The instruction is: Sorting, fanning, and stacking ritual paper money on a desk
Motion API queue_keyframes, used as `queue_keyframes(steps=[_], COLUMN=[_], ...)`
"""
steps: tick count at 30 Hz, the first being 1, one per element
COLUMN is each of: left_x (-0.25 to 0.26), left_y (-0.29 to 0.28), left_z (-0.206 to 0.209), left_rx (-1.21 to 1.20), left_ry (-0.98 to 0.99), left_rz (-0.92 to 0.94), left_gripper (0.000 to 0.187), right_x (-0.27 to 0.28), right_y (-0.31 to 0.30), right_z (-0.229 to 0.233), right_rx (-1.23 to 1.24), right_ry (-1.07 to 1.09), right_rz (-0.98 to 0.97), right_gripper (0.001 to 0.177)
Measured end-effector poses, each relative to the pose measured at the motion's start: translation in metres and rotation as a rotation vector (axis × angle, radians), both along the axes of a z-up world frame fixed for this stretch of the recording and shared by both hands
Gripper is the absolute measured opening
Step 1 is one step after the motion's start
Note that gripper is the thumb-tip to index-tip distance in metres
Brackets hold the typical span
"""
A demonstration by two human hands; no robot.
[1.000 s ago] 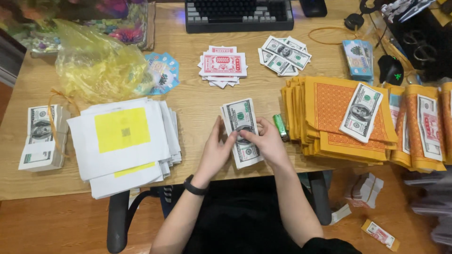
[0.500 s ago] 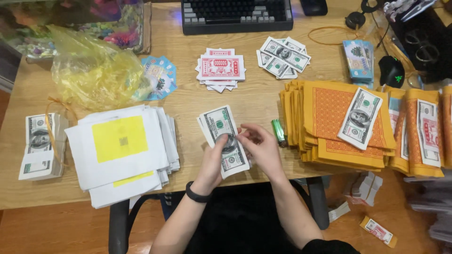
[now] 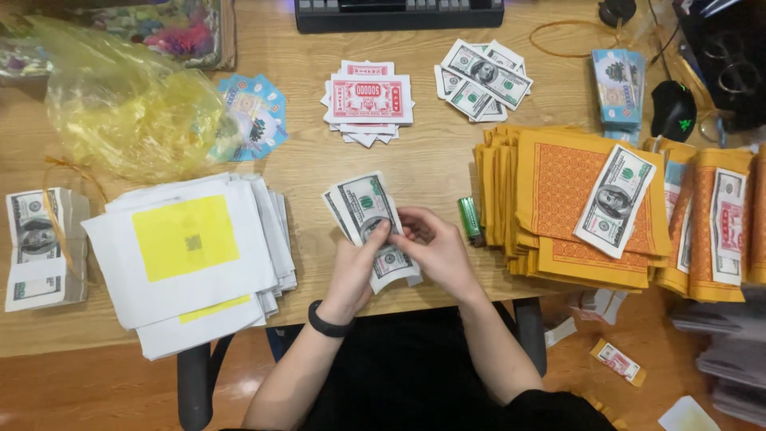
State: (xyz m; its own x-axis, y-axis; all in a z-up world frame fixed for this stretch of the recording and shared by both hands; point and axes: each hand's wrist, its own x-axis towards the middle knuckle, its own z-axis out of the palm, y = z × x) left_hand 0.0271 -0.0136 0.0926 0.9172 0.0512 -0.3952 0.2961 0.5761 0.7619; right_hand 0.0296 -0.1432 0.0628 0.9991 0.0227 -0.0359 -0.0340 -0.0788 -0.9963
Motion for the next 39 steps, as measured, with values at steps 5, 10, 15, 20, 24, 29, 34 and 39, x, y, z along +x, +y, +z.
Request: queue_keyframes(steps=[5, 10, 15, 20, 24, 29, 34, 39], left_x=[0.003, 0.007, 0.008, 0.01, 0.011, 0.012, 0.004, -0.007], left_y=[0.007, 0.008, 0.008, 0.002, 0.001, 0.012, 0.014, 0.008], left_z=[-0.026, -0.025, -0.038, -0.024, -0.006, -0.012, -0.016, -0.022], left_rx=[0.124, 0.243, 0.254, 0.216, 0.199, 0.091, 0.14, 0.235], left_ry=[-0.029, -0.031, -0.085, -0.14, -0.098, 0.033, 0.035, 0.023], left_rz=[0.047, 0.125, 0.018, -0.085, -0.061, 0.038, 0.072, 0.062], left_gripper=[0.022, 0.025, 0.023, 0.032, 0.038, 0.036, 0.034, 0.035], right_x=[0.005, 0.009, 0.014, 0.017, 0.02, 0.014, 0.012, -0.001], right_y=[-0.001, 0.001, -0.001, -0.008, -0.009, -0.014, -0.029, -0.024], right_z=[0.015, 0.012, -0.01, -0.012, 0.01, 0.021, 0.006, 0.005], right_rx=[0.036, 0.06, 0.051, 0.074, 0.006, 0.008, 0.036, 0.155], right_ry=[0.023, -0.075, -0.09, -0.052, -0.046, -0.089, -0.19, -0.083], right_rz=[-0.009, 0.073, -0.018, -0.066, -0.109, -0.132, -0.15, -0.132], right_gripper=[0.038, 0.029, 0.037, 0.024, 0.011, 0.004, 0.004, 0.013])
